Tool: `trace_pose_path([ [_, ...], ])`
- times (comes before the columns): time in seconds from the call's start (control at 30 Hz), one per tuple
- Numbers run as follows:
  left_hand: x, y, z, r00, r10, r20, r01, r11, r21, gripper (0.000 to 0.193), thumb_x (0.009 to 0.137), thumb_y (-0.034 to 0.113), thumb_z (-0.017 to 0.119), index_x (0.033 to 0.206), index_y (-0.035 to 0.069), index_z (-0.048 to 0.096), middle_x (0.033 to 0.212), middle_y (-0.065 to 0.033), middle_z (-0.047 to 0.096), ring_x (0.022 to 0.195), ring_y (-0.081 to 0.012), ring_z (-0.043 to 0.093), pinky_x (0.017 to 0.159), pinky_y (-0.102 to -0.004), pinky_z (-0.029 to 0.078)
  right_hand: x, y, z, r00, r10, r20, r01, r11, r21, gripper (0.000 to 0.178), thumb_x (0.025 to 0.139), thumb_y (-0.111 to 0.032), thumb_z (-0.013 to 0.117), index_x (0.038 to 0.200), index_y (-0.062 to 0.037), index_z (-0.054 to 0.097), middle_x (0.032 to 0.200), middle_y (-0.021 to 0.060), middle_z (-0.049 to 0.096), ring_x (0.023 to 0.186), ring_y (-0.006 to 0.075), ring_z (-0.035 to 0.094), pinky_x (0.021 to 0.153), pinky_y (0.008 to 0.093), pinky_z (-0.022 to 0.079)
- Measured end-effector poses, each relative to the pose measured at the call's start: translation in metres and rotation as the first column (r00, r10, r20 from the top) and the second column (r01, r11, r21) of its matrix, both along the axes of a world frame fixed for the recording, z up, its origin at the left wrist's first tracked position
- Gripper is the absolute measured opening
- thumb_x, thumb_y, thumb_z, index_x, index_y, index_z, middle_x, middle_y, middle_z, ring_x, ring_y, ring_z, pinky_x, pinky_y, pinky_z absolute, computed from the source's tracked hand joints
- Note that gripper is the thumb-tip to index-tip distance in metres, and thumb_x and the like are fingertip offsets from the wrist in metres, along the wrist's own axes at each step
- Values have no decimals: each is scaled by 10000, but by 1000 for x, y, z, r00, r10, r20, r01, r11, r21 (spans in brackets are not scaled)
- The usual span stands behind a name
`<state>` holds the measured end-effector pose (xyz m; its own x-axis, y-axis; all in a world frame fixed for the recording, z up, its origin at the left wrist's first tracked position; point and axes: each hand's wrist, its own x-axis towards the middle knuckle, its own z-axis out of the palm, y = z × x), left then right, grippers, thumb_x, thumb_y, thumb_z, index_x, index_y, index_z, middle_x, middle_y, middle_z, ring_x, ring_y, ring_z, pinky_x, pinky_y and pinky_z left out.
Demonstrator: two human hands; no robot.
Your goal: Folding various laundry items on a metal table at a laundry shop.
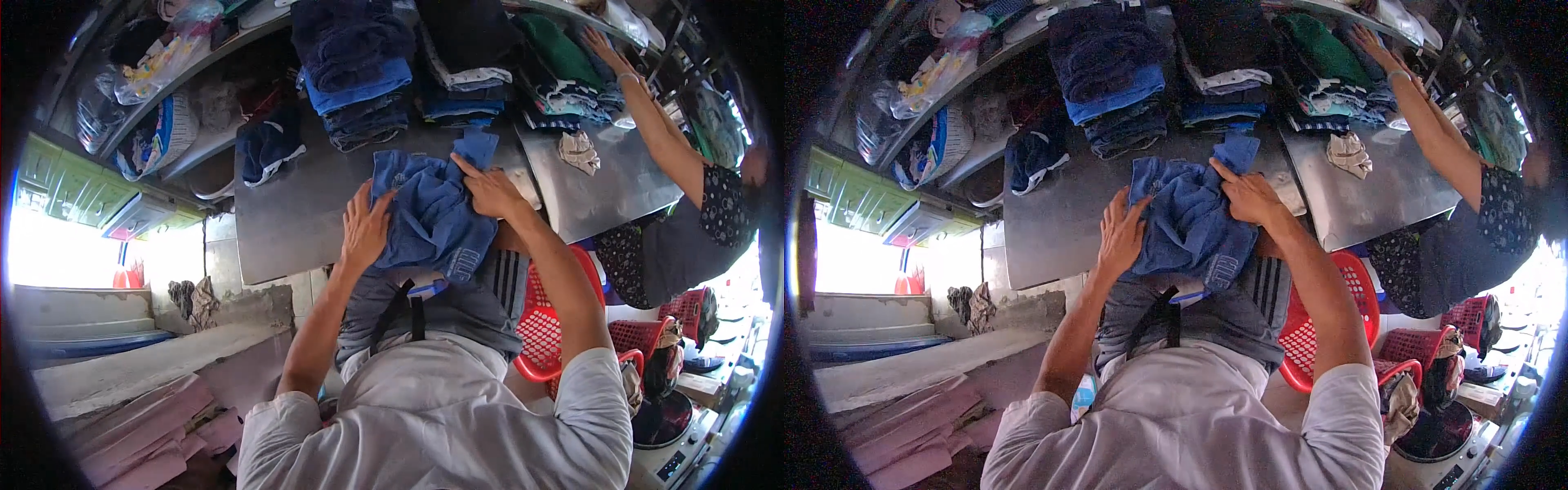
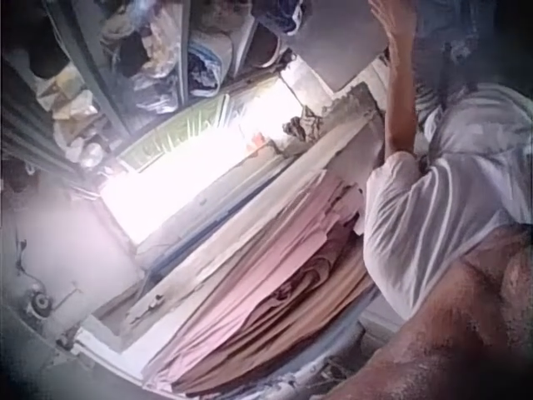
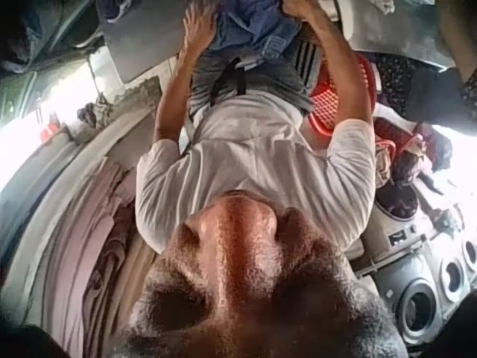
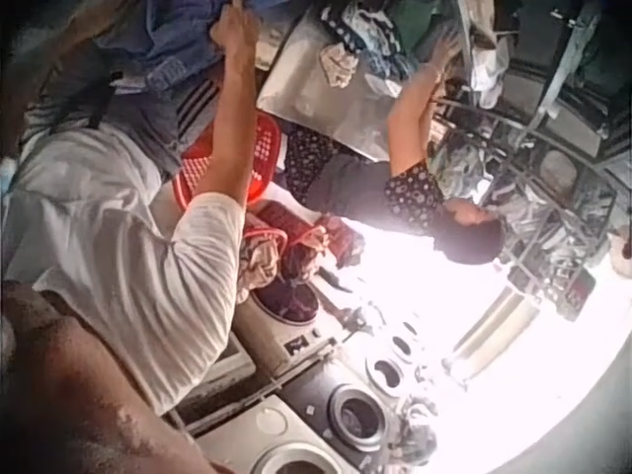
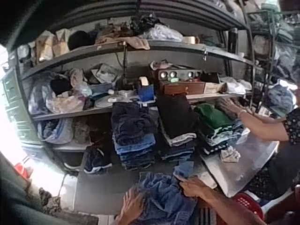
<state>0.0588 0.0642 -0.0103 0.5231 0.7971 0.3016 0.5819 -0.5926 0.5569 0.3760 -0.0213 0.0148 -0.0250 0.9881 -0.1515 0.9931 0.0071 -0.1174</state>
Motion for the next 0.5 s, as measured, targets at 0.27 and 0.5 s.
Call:
trace_pose_path([
  [0.27, -22, 19, 27, 926, -366, 86, 369, 839, -400, 207, 966, 104, 658, 1172, 93, 670, 1418, -119, 545, 1312, -299, 501, 994, -504, 459, -3, 12, 2, 999, 16, 40, -10, 990, -143, 431, 841, -69, 598, 1250, -30, 729, 1683, 65, 380, 1049, 370, 717, 955, 491, 545],
  [0.5, -2, 1, -21, 944, 264, -201, -243, 962, 120, 471, 858, 356, 823, 1210, 86, 669, 1416, -119, 484, 1295, -399, 469, 965, -615, 434, 1, 17, -5, 999, 44, -7, -45, 995, -94, 334, 864, -113, 570, 1138, -70, 757, 1717, 64, 313, 1116, 371, 697, 982, 492, 541],
])
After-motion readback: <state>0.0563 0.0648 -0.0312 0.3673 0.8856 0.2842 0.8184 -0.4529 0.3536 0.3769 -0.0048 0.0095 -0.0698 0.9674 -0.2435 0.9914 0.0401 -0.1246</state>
